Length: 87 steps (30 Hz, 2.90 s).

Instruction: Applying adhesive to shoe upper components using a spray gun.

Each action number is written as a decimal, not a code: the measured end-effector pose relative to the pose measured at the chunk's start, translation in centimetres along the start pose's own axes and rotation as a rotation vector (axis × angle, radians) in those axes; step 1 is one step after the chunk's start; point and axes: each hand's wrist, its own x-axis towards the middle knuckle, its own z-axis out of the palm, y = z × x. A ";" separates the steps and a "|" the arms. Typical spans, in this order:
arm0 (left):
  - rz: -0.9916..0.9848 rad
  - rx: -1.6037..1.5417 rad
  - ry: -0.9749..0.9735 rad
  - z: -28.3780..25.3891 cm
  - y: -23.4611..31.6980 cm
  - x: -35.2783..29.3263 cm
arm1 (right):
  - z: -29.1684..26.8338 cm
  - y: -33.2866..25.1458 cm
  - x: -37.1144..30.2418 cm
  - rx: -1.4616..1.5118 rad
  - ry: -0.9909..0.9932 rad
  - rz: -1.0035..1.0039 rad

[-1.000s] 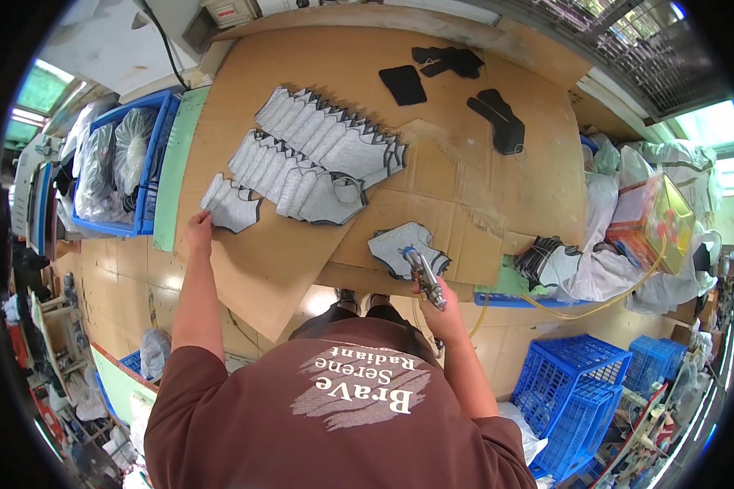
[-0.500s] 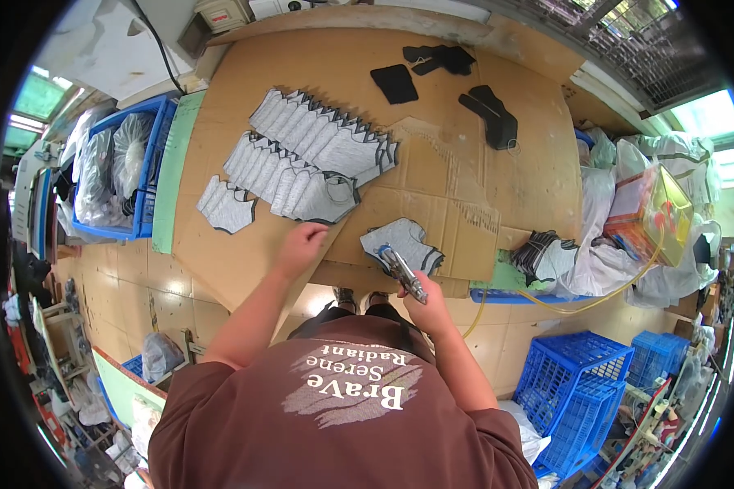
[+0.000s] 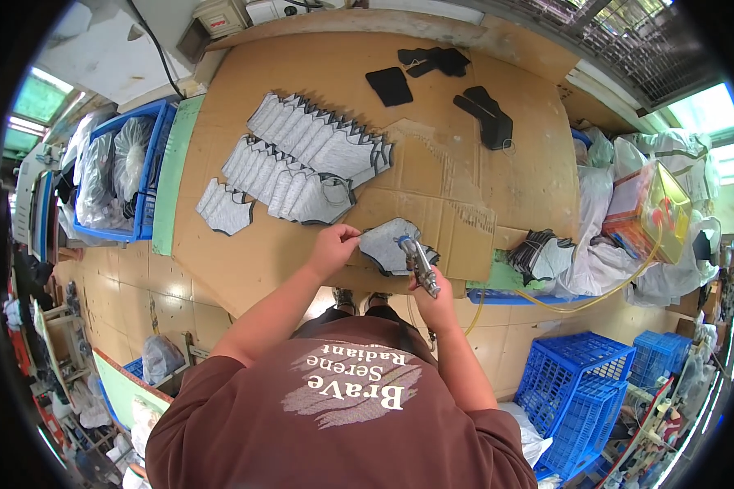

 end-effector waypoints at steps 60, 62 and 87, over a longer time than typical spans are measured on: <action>0.364 0.335 0.056 1.3 0.8 -0.7 | -0.7 0.5 -1.3 -0.056 0.032 0.052; 0.350 0.359 0.063 1.4 0.7 -0.4 | -1.2 1.2 -1.2 -0.024 0.062 0.057; -0.374 0.080 0.570 -23.6 -10.8 -4.8 | -0.9 2.1 -0.8 -0.101 -0.122 0.083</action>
